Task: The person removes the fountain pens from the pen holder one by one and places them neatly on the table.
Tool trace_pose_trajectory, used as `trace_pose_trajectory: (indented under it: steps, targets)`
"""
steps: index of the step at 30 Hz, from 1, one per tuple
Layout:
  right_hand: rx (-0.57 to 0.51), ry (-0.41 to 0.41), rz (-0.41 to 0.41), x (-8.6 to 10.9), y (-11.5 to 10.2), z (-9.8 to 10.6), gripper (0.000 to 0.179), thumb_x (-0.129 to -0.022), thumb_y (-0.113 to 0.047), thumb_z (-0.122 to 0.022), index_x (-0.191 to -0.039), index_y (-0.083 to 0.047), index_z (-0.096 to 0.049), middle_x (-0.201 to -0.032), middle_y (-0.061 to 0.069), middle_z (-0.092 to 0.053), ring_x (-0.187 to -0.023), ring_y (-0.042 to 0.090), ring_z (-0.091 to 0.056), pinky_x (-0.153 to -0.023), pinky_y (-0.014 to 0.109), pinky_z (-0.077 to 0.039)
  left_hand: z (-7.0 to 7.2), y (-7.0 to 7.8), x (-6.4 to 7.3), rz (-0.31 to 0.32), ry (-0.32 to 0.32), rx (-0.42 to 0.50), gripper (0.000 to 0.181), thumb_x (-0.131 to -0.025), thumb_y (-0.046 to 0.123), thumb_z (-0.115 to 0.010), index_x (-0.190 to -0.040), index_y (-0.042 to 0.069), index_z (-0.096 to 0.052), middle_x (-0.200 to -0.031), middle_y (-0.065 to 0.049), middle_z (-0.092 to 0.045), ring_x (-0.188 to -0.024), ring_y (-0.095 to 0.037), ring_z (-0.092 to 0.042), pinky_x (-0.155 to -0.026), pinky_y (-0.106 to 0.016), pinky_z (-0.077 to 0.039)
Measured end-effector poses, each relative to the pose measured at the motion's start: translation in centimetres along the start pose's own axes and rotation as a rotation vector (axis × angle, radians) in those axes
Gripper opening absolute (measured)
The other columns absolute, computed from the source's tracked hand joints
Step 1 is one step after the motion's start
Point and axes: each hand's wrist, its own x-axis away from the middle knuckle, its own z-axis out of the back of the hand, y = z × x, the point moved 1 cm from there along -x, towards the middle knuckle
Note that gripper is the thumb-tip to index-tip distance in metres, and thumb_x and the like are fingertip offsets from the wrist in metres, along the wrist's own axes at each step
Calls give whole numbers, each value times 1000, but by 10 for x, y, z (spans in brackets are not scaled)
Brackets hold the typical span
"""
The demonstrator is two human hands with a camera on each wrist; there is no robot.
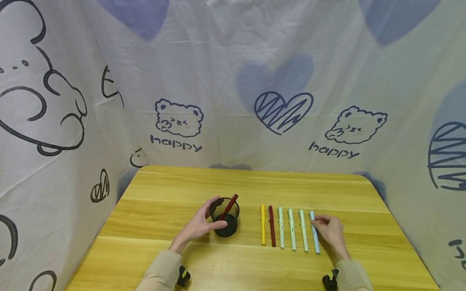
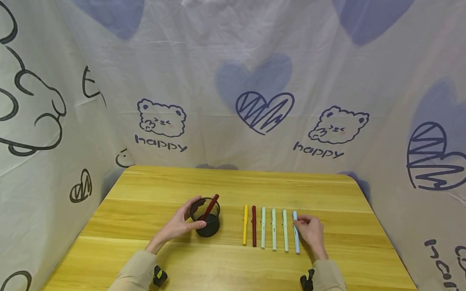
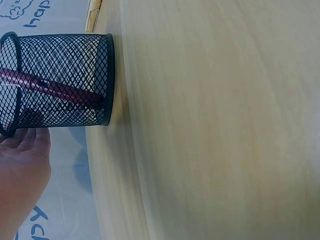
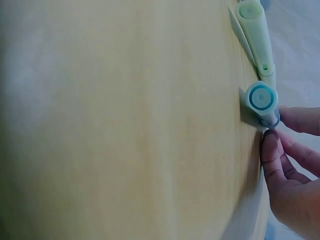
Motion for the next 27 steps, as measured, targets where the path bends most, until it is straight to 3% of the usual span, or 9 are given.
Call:
trace_pose_trajectory:
  steps: [15,27]
  targets:
    - [-19,-1,-5,0,0,-1,35,-92,-14,-69,-116,12,-68,-102,25,-72,-77,8,-60,-64,20,-49,0,1,0,2,4,7,90,-88,31,-79,-160,18,-27,-165,-11,-32,-151,-45,-29,-119,-67,-27]
    - [-92,38,-25,0,0,1,35,-94,-18,-68,-120,6,-68,-94,6,-69,-76,4,-56,-65,18,-48,0,-1,-1,-9,-7,24,91,-88,30,-79,-160,16,-26,-163,-11,-36,-151,-42,-29,-120,-66,-26]
